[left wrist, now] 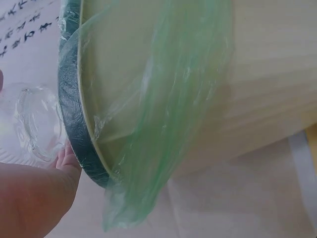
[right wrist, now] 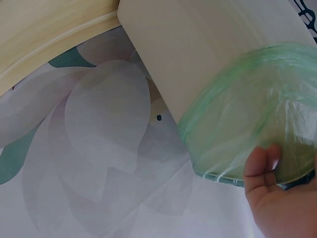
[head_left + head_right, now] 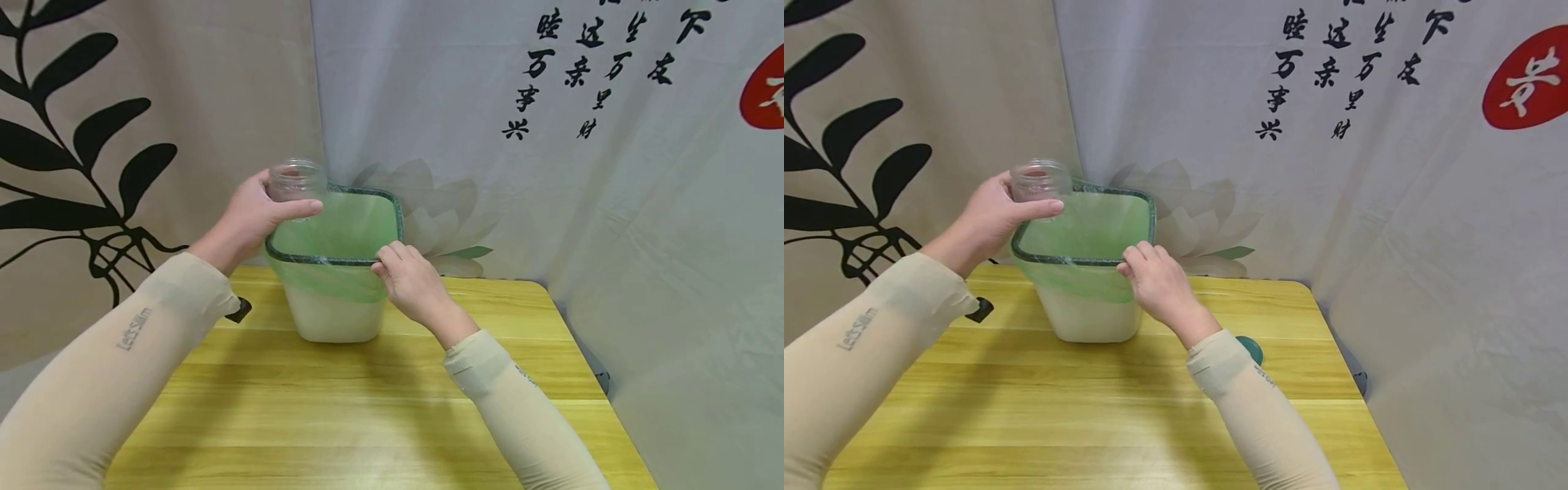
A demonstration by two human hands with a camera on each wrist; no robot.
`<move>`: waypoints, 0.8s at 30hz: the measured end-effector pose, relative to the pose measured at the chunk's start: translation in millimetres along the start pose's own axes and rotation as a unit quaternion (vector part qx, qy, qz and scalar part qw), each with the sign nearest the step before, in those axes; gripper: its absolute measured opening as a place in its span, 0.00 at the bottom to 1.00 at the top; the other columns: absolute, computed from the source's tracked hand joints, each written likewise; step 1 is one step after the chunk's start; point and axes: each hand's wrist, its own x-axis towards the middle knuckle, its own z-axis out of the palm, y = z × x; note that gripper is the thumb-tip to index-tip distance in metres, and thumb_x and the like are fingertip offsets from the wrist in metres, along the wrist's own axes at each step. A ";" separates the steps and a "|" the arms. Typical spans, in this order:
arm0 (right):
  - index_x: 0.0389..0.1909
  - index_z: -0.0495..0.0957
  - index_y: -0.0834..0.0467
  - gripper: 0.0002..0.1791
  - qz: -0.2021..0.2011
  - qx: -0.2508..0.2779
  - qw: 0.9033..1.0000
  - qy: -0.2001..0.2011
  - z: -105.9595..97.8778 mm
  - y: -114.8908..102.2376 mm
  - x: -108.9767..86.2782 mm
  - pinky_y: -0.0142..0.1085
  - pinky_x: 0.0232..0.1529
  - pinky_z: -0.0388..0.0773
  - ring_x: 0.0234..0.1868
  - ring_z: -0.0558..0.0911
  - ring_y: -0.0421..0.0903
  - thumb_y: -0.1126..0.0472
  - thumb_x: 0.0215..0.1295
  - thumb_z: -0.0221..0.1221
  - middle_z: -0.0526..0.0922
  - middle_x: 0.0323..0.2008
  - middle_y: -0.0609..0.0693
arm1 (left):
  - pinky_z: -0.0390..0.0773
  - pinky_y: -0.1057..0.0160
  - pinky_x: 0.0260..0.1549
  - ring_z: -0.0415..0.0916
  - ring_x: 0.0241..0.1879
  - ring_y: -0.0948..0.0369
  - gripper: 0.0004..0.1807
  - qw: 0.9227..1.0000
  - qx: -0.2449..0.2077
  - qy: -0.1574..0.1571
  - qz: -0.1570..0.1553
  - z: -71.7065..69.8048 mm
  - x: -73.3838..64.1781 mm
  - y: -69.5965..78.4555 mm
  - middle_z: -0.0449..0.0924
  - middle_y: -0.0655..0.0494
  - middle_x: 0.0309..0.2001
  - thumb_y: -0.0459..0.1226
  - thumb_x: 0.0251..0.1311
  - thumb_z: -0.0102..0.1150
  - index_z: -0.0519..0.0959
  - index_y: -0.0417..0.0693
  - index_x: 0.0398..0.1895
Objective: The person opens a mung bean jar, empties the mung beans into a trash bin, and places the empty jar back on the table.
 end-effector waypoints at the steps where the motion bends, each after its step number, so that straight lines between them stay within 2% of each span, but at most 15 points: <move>1: 0.49 0.76 0.59 0.13 0.000 0.001 1.000 0.000 0.1 0.1 0.1 0.41 0.46 0.78 0.42 0.75 0.52 0.52 0.85 0.50 0.78 0.43 0.52 | 0.75 0.57 0.68 0.78 0.61 0.63 0.45 1.000 -0.011 0.002 0.002 -0.2 -0.4 -0.8 0.79 0.61 0.63 0.47 0.59 0.81 0.68 0.53 0.77; 5: 0.49 0.76 0.58 0.13 0.001 0.005 1.000 -0.003 -0.1 -0.3 0.0 0.41 0.46 0.77 0.41 0.74 0.52 0.52 0.86 0.50 0.77 0.42 0.52 | 0.71 0.55 0.71 0.77 0.61 0.63 0.42 0.999 -0.033 0.009 -0.002 -2.5 -4.0 -3.8 0.79 0.62 0.61 0.46 0.59 0.80 0.69 0.53 0.75; 13: 0.49 0.76 0.58 0.13 0.001 0.002 1.000 0.003 1.6 0.4 0.2 0.41 0.46 0.76 0.42 0.74 0.51 0.53 0.86 0.50 0.78 0.43 0.52 | 0.70 0.52 0.74 0.75 0.66 0.60 0.44 0.998 -0.057 0.004 0.001 -3.7 -13.6 -6.0 0.77 0.59 0.68 0.46 0.59 0.81 0.69 0.57 0.77; 20: 0.51 0.77 0.58 0.13 0.012 0.008 1.000 -0.002 1.2 -0.6 1.4 0.42 0.50 0.79 0.45 0.77 0.51 0.53 0.86 0.49 0.79 0.47 0.52 | 0.73 0.53 0.71 0.74 0.66 0.60 0.47 0.999 -0.039 0.008 0.015 -4.7 -21.6 -7.1 0.75 0.58 0.69 0.47 0.58 0.81 0.67 0.59 0.79; 24: 0.55 0.77 0.58 0.15 0.023 0.016 1.000 -0.012 -0.5 -2.4 2.3 0.44 0.57 0.81 0.52 0.80 0.52 0.52 0.86 0.49 0.81 0.52 0.53 | 0.74 0.54 0.70 0.74 0.66 0.59 0.47 0.999 -0.028 0.015 0.018 -5.4 -23.8 -6.7 0.74 0.57 0.70 0.48 0.57 0.82 0.67 0.60 0.78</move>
